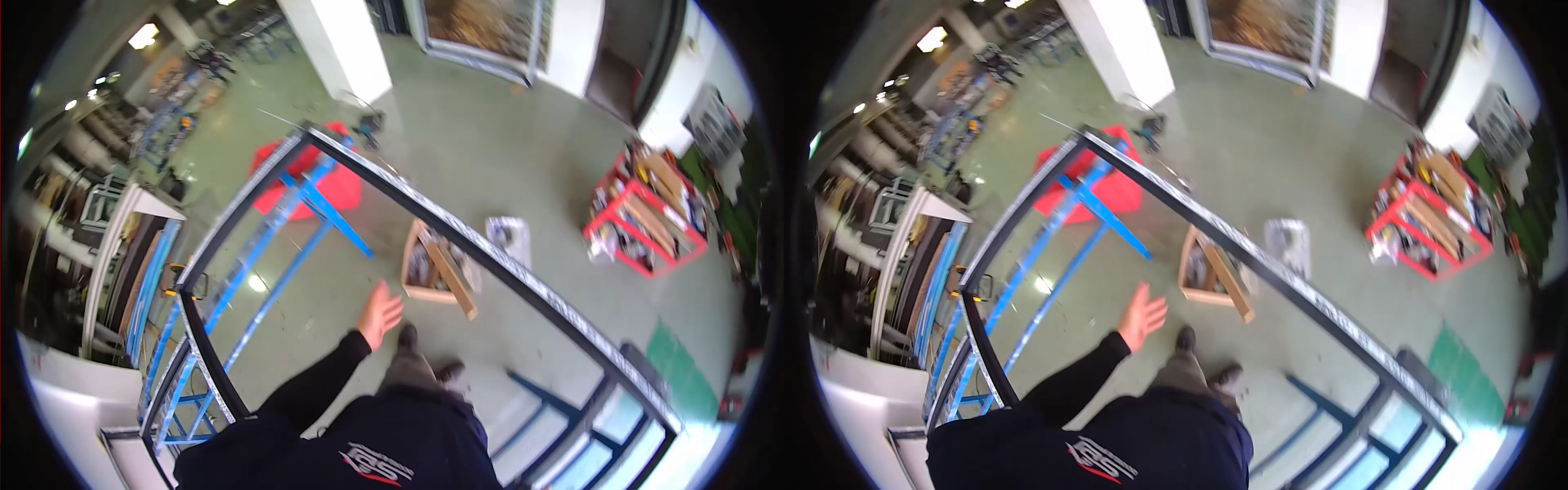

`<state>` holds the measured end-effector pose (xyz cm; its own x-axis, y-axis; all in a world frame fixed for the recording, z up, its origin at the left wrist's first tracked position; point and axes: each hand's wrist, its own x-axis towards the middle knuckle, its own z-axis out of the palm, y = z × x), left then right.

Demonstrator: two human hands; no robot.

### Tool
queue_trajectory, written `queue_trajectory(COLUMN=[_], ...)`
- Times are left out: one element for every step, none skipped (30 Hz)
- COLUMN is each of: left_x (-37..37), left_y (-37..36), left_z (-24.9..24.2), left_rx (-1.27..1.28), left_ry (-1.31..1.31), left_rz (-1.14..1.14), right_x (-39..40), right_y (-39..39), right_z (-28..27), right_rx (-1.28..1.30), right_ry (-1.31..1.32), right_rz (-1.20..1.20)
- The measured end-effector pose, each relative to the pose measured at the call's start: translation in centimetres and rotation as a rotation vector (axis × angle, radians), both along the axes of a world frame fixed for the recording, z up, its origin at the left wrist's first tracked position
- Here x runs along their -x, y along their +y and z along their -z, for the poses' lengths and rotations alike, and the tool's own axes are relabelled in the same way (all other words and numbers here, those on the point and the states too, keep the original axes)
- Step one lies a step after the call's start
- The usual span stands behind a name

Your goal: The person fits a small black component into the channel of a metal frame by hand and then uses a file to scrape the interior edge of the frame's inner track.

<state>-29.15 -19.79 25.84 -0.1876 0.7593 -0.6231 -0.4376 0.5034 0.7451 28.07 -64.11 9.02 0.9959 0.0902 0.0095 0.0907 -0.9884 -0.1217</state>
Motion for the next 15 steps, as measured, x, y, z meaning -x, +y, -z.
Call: queue_trajectory(left_x=[-1.4, -1.8, -3.1, -4.3, -5.4, -6.4, -7.4, -8.1, -8.8, -9.6, -10.1, -10.5, -10.9, -11.3, -11.6], left_y=[0.5, 1.1, 1.6, 2.2, 2.4, 2.5, 2.5, 2.3, 1.9, 1.5, 1.3, 1.1, 0.9, 0.7, 0.5], left_z=[-2.5, -2.2, -3.9, -5.8, -7.6, -9.2, -10.6, -12.0, -13.4, -14.7, -15.6, -15.8, -16.0, -16.2, -16.4], left_rx=[-0.040, -0.059, -0.120, -0.149, -0.184, -0.206, -0.231, -0.258, -0.267, -0.276, -0.286, -0.291, -0.290, -0.290, -0.292], left_ry=[-0.313, -0.570, -0.658, -0.726, -0.792, -0.840, -0.882, -0.920, -0.916, -0.909, -0.902, -0.933, -0.953, -0.974, -0.996], left_rz=[-0.016, 0.035, 0.113, 0.181, 0.239, 0.309, 0.374, 0.434, 0.479, 0.525, 0.575, 0.599, 0.608, 0.616, 0.623], right_x=[-0.3, -0.4, -0.5, 0.4, 1.1, 0.8, 0.0, 1.0, 1.0, 1.3, 1.6, 1.9, 2.2, 2.4, 2.6], right_y=[0.0, -0.1, -0.3, 1.4, 2.2, 1.4, 0.1, 0.9, 1.2, 1.5, 1.6, 1.8, 1.7, 1.9, 2.0], right_z=[1.4, 2.1, 2.3, 1.2, -0.2, 1.1, 3.6, 2.1, 1.0, 0.4, 0.4, 0.4, 0.3, 0.4, 0.5], right_rx=[-0.009, -0.036, -0.118, -0.305, -0.497, -0.521, -0.542, -0.567, -0.541, -0.517, -0.495, -0.500, -0.511, -0.520, -0.531], right_ry=[0.154, 0.282, 0.381, 0.421, 0.458, 0.385, 0.318, 0.343, 0.361, 0.382, 0.403, 0.375, 0.327, 0.280, 0.232], right_rz=[0.061, 0.141, 0.234, 0.380, 0.514, 0.509, 0.499, 0.517, 0.509, 0.501, 0.495, 0.494, 0.469, 0.441, 0.412])
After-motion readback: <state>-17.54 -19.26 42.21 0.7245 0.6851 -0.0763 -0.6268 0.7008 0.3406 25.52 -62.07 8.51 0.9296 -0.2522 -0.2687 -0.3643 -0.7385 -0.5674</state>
